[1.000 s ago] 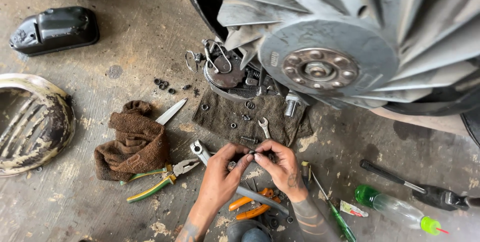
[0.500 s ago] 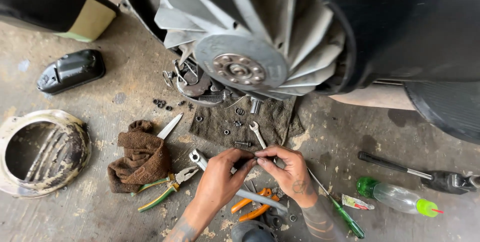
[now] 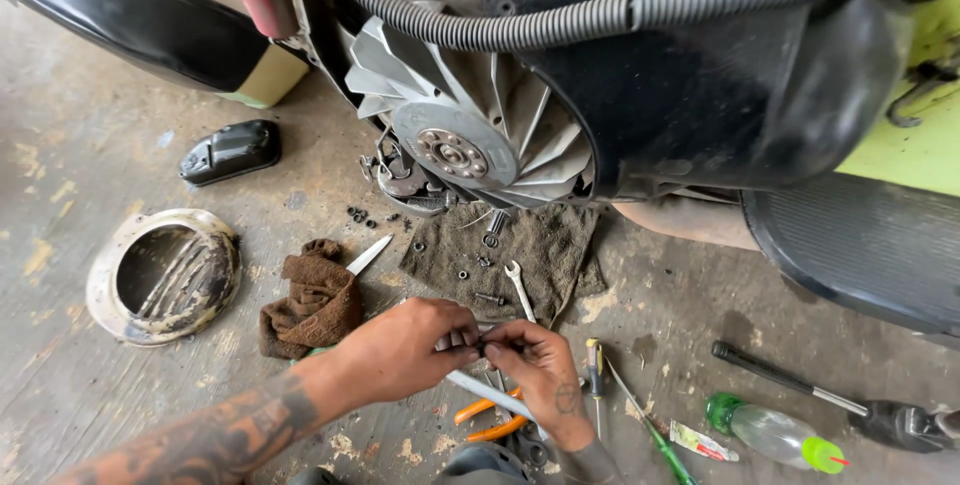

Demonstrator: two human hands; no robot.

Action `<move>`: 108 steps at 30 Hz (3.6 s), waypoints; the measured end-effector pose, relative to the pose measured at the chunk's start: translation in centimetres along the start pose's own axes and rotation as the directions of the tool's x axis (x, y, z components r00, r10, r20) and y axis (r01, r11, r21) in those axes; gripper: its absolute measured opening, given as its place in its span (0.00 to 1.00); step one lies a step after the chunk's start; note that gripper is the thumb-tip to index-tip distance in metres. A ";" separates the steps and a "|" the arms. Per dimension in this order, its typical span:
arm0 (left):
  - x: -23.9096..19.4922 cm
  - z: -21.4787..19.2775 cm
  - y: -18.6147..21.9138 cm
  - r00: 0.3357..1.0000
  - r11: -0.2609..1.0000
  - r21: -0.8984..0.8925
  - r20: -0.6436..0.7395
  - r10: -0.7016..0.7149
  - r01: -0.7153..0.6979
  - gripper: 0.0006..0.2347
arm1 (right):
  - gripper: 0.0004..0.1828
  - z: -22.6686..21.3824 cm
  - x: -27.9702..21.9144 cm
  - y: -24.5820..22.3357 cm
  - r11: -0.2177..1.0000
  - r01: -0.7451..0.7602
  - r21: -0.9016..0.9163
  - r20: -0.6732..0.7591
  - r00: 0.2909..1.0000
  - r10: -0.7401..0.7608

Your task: Repairing a motorcycle engine by disassembling and inspecting small components using hand tools

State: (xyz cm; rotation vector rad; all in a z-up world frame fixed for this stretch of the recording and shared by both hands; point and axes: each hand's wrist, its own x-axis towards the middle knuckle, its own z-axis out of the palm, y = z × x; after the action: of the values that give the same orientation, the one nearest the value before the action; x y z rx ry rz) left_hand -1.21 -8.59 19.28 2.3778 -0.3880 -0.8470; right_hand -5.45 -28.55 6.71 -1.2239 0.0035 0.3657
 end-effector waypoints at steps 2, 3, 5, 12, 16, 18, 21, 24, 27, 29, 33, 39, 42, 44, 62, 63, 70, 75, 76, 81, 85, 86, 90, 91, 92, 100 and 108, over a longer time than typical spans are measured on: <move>-1.3 -1.3 1.2 1.000 1.000 0.009 0.003 -0.020 0.020 0.05 | 0.11 0.8 -0.5 -1.2 1.000 -0.013 0.021 0.012 1.000 0.013; -1.7 -2.0 1.7 0.999 0.999 0.015 0.014 -0.033 0.032 0.05 | 0.12 1.2 -0.6 -1.9 0.999 -0.028 0.038 0.015 1.000 0.027; -2.4 -3.0 2.1 0.999 0.999 -0.014 0.001 -0.040 0.040 0.06 | 0.11 1.8 -0.5 -2.9 0.999 -0.029 0.041 0.008 1.000 0.028; -2.3 -2.3 -2.0 0.994 0.974 -0.219 -0.106 0.032 -0.055 0.06 | 0.15 3.4 2.3 -5.5 0.938 0.076 -0.339 0.092 0.995 -0.047; 0.0 -0.4 -5.5 0.968 0.922 -0.349 -0.238 0.084 -0.166 0.06 | 0.12 4.2 4.5 -6.2 0.848 0.136 -0.511 0.122 0.989 -0.085; 1.5 0.5 -7.3 0.949 0.840 -0.494 -0.306 0.074 -0.225 0.05 | 0.10 4.6 5.8 -6.3 0.764 0.077 -0.640 0.070 0.997 -0.042; 3.7 1.4 -9.6 0.923 0.701 -0.656 -0.386 0.006 -0.279 0.05 | 0.08 6.0 7.9 -6.7 0.686 0.048 -0.726 -0.004 0.997 -0.075; 6.0 3.0 -12.0 0.899 0.478 -0.807 -0.432 -0.076 -0.348 0.05 | 0.07 6.5 9.6 -5.2 0.643 0.019 -0.765 -0.061 0.993 -0.102; 7.8 4.4 -14.0 0.900 0.304 -0.870 -0.429 -0.080 -0.387 0.06 | 0.08 7.3 10.5 -3.8 0.580 -0.030 -0.814 -0.111 0.988 -0.104; 8.6 5.0 -15.1 0.905 0.204 -0.894 -0.420 -0.073 -0.399 0.07 | 0.08 9.0 11.3 -4.4 0.536 -0.060 -0.842 -0.137 0.985 -0.104; 9.3 4.8 -17.0 0.901 0.083 -0.904 -0.426 -0.083 -0.420 0.08 | 0.08 11.4 12.6 -4.1 0.475 -0.031 -0.880 -0.124 0.978 -0.165; 9.5 4.8 -18.3 0.855 -0.098 -0.861 -0.472 -0.214 -0.499 0.06 | 0.04 12.0 14.1 -0.9 0.434 0.017 -0.901 -0.120 0.950 -0.288; 9.2 4.3 -18.1 0.853 -0.157 -0.853 -0.450 -0.266 -0.499 0.06 | 0.03 12.7 14.4 -0.2 0.364 0.052 -0.930 -0.089 0.929 -0.359; 9.5 4.7 -18.1 0.841 -0.149 -0.845 -0.460 -0.285 -0.513 0.06 | 0.03 13.1 14.6 -0.2 0.305 0.078 -0.949 -0.050 0.920 -0.390; 11.8 5.5 -18.3 0.798 -0.045 -0.835 -0.507 -0.327 -0.549 0.05 | 0.04 13.1 16.1 0.5 0.064 0.186 -0.980 0.120 0.826 -0.551; 11.9 5.5 -18.4 0.796 -0.039 -0.831 -0.518 -0.315 -0.556 0.04 | 0.05 12.9 16.3 0.6 0.048 0.188 -0.981 0.129 0.819 -0.559; 12.4 4.8 -19.5 0.793 -0.021 -0.827 -0.532 -0.296 -0.562 0.04 | 0.04 12.4 17.2 1.7 0.123 0.157 -0.980 0.068 0.842 -0.535; 12.3 4.4 -20.3 0.732 0.163 -0.767 -0.641 -0.233 -0.620 0.04 | 0.08 11.4 17.5 3.5 0.323 0.162 -0.932 -0.034 0.851 -0.524; 12.4 4.4 -20.5 0.732 0.163 -0.769 -0.638 -0.239 -0.618 0.04 | 0.08 11.4 17.7 3.7 0.326 0.162 -0.932 -0.033 0.854 -0.519; 13.5 5.4 -21.3 0.683 0.218 -0.712 -0.702 -0.201 -0.668 0.05 | 0.08 11.1 18.3 4.7 0.295 0.257 -0.920 0.051 0.825 -0.562; 14.4 5.9 -22.1 0.663 0.245 -0.685 -0.727 -0.180 -0.686 0.05 | 0.06 9.8 18.5 5.4 0.272 0.289 -0.918 0.082 0.809 -0.582; 14.6 6.0 -22.4 0.640 0.249 -0.655 -0.754 -0.149 -0.714 0.04 | 0.05 9.7 18.7 5.4 0.219 0.299 -0.929 0.118 0.798 -0.591; 15.6 6.3 -23.2 0.592 0.256 -0.592 -0.801 -0.085 -0.764 0.04 | 0.04 9.8 19.4 5.0 0.106 0.376 -0.920 0.243 0.764 -0.598; 15.7 6.1 -23.3 0.594 0.255 -0.594 -0.800 -0.085 -0.763 0.04 | 0.04 9.3 19.5 5.2 0.107 0.374 -0.921 0.241 0.765 -0.597; 15.8 5.9 -23.5 0.581 0.261 -0.576 -0.811 -0.065 -0.775 0.04 | 0.04 8.9 19.5 5.5 0.091 0.385 -0.918 0.260 0.760 -0.596; 16.2 5.8 -24.5 0.543 0.258 -0.526 -0.840 -0.006 -0.810 0.05 | 0.04 7.8 19.7 6.0 0.046 0.402 -0.915 0.301 0.751 -0.588; 16.4 6.6 -24.2 0.543 0.303 -0.518 -0.840 -0.002 -0.800 0.05 | 0.02 5.1 18.9 8.2 -0.054 0.352 -0.934 0.322 0.769 -0.553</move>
State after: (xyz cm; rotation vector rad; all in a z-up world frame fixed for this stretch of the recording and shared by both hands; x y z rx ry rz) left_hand 8.72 0.44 -7.48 1.2013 -0.1652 0.2673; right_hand 9.09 -16.36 -2.78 -2.5309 -0.6469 -0.5284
